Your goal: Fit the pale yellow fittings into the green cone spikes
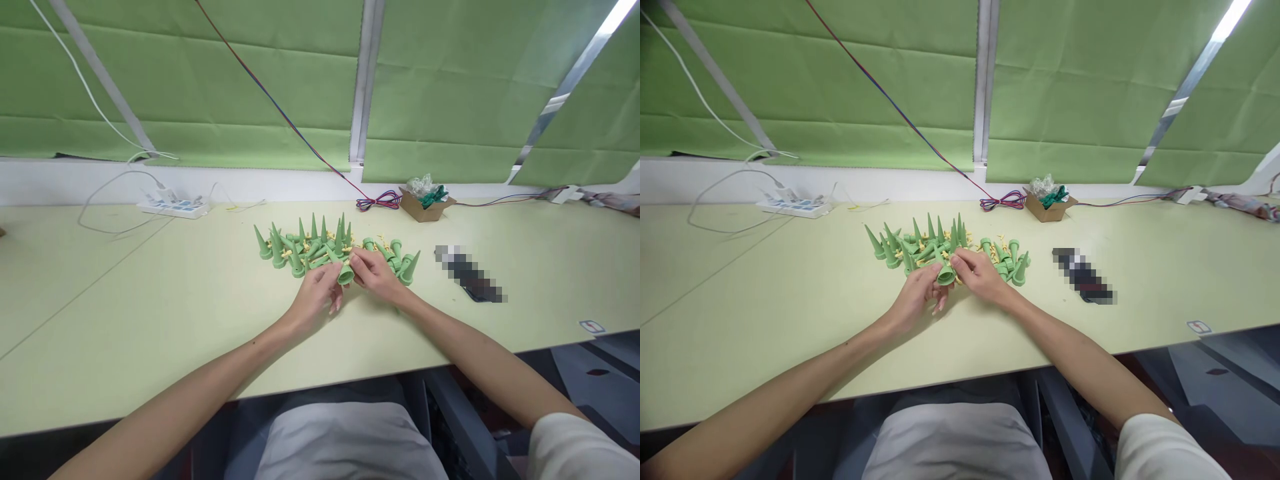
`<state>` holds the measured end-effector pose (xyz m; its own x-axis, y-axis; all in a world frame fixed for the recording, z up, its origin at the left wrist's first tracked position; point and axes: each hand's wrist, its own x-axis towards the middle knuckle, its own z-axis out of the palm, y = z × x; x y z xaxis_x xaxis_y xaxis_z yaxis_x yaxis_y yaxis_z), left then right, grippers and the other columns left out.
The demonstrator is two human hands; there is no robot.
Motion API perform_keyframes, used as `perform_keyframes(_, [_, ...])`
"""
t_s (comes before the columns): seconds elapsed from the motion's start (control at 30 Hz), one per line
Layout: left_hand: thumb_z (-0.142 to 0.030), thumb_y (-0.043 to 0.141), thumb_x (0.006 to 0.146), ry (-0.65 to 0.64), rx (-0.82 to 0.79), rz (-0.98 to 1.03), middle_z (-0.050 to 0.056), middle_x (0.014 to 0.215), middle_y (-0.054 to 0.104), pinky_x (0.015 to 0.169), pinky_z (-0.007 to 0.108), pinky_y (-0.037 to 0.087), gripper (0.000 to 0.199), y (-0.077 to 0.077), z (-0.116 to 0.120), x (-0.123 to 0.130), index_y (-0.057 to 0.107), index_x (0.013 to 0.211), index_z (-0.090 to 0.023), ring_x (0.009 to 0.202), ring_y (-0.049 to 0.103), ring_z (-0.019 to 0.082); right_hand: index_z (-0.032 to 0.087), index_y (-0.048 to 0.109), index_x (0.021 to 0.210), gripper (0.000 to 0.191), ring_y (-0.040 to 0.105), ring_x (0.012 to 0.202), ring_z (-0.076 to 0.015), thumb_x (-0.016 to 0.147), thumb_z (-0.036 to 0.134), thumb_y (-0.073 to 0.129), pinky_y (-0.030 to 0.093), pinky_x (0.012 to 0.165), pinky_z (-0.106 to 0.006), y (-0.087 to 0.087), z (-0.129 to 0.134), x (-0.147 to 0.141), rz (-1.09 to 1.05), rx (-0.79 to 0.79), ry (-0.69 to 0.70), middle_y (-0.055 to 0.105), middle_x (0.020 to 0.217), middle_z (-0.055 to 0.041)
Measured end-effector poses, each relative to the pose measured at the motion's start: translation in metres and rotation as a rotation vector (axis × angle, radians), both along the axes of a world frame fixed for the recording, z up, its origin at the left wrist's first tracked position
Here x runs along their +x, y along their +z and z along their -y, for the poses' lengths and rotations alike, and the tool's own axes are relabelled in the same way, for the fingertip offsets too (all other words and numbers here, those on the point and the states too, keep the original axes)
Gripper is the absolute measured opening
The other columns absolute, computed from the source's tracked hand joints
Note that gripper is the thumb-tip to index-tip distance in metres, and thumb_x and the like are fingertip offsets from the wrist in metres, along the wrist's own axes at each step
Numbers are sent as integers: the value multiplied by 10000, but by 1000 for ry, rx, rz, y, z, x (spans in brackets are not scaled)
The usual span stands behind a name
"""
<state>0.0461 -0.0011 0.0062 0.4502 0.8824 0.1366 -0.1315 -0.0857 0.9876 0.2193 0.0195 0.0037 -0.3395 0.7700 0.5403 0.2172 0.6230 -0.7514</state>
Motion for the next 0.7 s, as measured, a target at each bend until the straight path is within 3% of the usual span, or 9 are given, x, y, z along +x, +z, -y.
perform_keyframes(0.13, [-569, 529, 934, 79, 126, -136, -39, 482, 476, 456, 242, 370, 420, 0, 3, 1, 552, 777, -180, 421, 472, 108, 224, 366, 633, 546, 391, 495, -120, 988, 640, 366, 308, 494, -277, 2, 1, -1, 18, -5, -41, 390, 529, 34])
perform_keyframes(0.3, [-566, 563, 912, 127, 197, -172, -55, 518, 474, 476, 250, 376, 378, -2, 4, 2, 584, 895, -190, 438, 474, 116, 226, 333, 616, 551, 348, 494, -118, 983, 634, 385, 276, 484, -276, 3, 1, -1, 22, -21, -64, 334, 517, 41])
perform_keyframes(0.43, [-531, 580, 910, 159, 241, -224, -45, 544, 482, 490, 245, 348, 344, -2, 6, 2, 590, 874, -189, 476, 471, 118, 223, 331, 584, 561, 326, 482, -114, 992, 602, 396, 271, 489, -282, 3, 1, -2, 23, -23, -67, 342, 488, 40])
perform_keyframes(0.7, [-449, 625, 898, 206, 396, -303, 20, 800, 593, 539, 249, 344, 315, -4, 6, 4, 658, 1045, -173, 579, 467, 115, 222, 285, 546, 601, 277, 473, -106, 979, 628, 382, 242, 485, -294, 2, -2, -2, 44, -20, -117, 304, 471, 41])
